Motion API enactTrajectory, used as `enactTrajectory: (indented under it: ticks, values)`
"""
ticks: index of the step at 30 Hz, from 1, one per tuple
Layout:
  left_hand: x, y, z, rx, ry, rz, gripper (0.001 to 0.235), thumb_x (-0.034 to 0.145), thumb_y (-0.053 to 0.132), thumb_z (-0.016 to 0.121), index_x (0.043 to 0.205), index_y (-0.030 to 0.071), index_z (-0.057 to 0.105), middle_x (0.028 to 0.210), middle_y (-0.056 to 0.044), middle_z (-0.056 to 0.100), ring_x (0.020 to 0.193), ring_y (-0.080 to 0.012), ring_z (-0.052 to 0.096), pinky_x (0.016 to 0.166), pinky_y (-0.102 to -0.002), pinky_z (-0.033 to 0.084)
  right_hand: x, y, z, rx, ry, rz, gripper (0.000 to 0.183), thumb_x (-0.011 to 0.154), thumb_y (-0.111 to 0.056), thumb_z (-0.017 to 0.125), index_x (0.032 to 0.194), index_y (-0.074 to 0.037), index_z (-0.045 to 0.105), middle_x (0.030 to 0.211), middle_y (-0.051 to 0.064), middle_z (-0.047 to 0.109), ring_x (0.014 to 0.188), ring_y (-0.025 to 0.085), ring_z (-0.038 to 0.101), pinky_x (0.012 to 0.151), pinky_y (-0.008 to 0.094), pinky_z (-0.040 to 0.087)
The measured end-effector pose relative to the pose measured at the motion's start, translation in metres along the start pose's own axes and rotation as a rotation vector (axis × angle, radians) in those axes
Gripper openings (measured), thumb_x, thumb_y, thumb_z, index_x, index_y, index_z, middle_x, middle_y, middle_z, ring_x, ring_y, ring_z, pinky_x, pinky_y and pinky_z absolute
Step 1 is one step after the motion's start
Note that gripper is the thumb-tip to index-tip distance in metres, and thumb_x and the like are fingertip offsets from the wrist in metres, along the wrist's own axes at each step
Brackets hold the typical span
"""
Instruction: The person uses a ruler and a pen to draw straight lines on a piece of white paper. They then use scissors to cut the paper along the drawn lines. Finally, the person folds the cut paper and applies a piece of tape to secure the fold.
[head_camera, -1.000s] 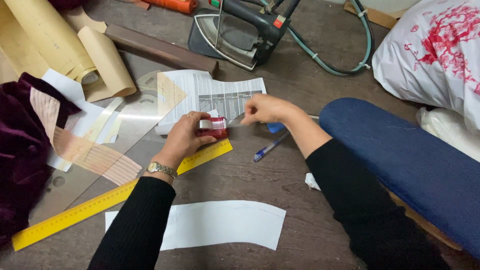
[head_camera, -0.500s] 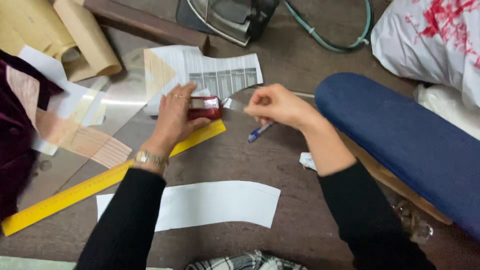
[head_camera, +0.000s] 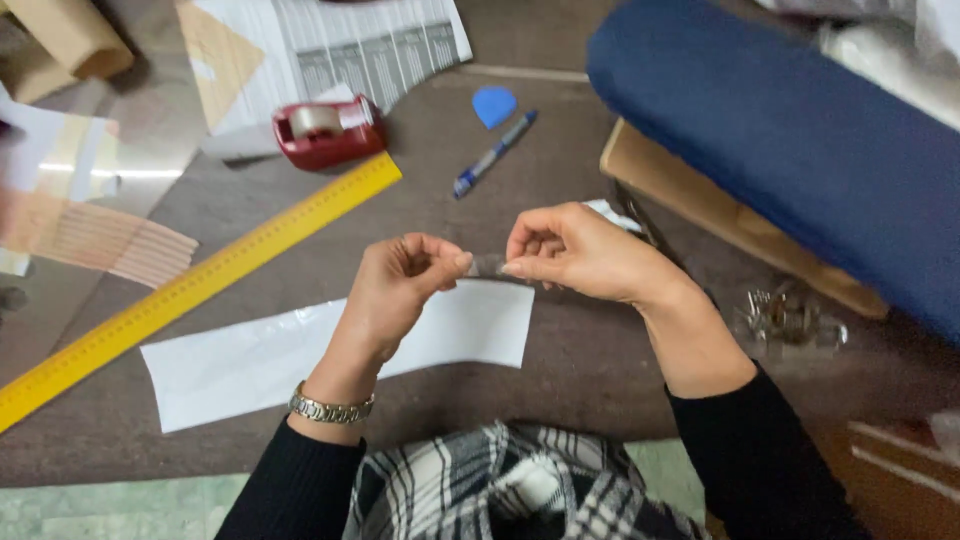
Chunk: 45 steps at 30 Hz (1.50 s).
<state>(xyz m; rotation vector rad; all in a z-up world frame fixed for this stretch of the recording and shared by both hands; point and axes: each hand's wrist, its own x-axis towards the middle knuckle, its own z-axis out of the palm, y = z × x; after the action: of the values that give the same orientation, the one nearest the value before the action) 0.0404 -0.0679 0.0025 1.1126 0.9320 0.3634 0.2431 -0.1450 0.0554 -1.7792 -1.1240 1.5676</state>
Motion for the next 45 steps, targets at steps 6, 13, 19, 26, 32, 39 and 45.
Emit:
enactTrajectory:
  ticks: [6, 13, 19, 26, 32, 39, 45]
  values:
    - [-0.036, -0.05, 0.013, 0.31, 0.109, -0.079, 0.013, 0.074, 0.019, 0.084, 0.074, 0.01, 0.075, 0.054, 0.0, 0.062, 0.054, -0.0113, 0.055, 0.056, -0.022, 0.046, -0.029, 0.085, 0.054, 0.287, 0.085, 0.083, 0.034, 0.08, -0.002, 0.071, 0.112, 0.001, 0.061, 0.075, 0.011, 0.063, 0.055, 0.015, 0.06, 0.05, 0.027, 0.056]
    - [-0.057, -0.068, 0.023, 0.453, 0.182, -0.16, 0.009, 0.072, 0.022, 0.084, 0.077, 0.017, 0.078, 0.059, 0.001, 0.07, 0.057, -0.0128, 0.062, 0.059, -0.023, 0.048, -0.046, 0.127, 0.088, 0.44, 0.25, 0.164, 0.015, 0.079, 0.002, 0.074, 0.091, 0.006, 0.066, 0.073, 0.016, 0.068, 0.055, 0.016, 0.065, 0.049, 0.027, 0.058]
    - [-0.034, -0.059, 0.025, 0.377, 0.182, -0.097, 0.011, 0.071, 0.017, 0.085, 0.075, 0.011, 0.076, 0.056, -0.001, 0.066, 0.054, -0.0098, 0.057, 0.053, -0.02, 0.045, -0.035, 0.125, 0.08, 0.425, 0.426, 0.043, 0.015, 0.076, 0.002, 0.076, 0.089, 0.004, 0.068, 0.081, 0.013, 0.063, 0.069, 0.018, 0.067, 0.053, 0.027, 0.059]
    - [-0.015, -0.049, 0.02, 0.329, 0.124, -0.062, 0.011, 0.072, 0.012, 0.083, 0.078, 0.008, 0.075, 0.069, -0.006, 0.07, 0.059, -0.0116, 0.06, 0.055, -0.022, 0.049, -0.025, 0.131, 0.072, 0.483, 0.449, -0.016, 0.017, 0.077, 0.003, 0.074, 0.092, 0.005, 0.067, 0.074, 0.012, 0.063, 0.064, 0.017, 0.068, 0.052, 0.024, 0.058]
    - [-0.014, -0.056, 0.016, 0.343, 0.071, -0.076, 0.009, 0.075, 0.011, 0.081, 0.08, 0.007, 0.075, 0.061, -0.005, 0.067, 0.057, -0.0113, 0.059, 0.055, -0.02, 0.047, -0.033, 0.124, 0.076, 0.546, 0.442, -0.007, 0.03, 0.075, 0.006, 0.074, 0.103, 0.006, 0.063, 0.074, 0.016, 0.065, 0.06, 0.019, 0.068, 0.051, 0.028, 0.06]
    - [-0.035, -0.057, 0.021, 0.356, 0.075, -0.14, 0.021, 0.071, 0.001, 0.08, 0.091, 0.002, 0.073, 0.063, -0.011, 0.07, 0.06, -0.0199, 0.067, 0.058, -0.028, 0.052, -0.046, 0.155, 0.102, 0.585, 0.476, 0.108, 0.016, 0.076, 0.007, 0.072, 0.091, 0.009, 0.066, 0.072, 0.018, 0.066, 0.062, 0.021, 0.069, 0.054, 0.029, 0.061]
    - [-0.019, -0.039, 0.027, 0.495, 0.105, 0.012, 0.024, 0.079, 0.0, 0.071, 0.098, 0.004, 0.058, 0.074, -0.015, 0.07, 0.069, -0.0275, 0.067, 0.067, -0.038, 0.053, -0.03, 0.135, 0.085, 0.489, 0.557, 0.088, 0.014, 0.08, 0.001, 0.072, 0.093, 0.005, 0.067, 0.073, 0.019, 0.067, 0.066, 0.02, 0.068, 0.056, 0.028, 0.061]
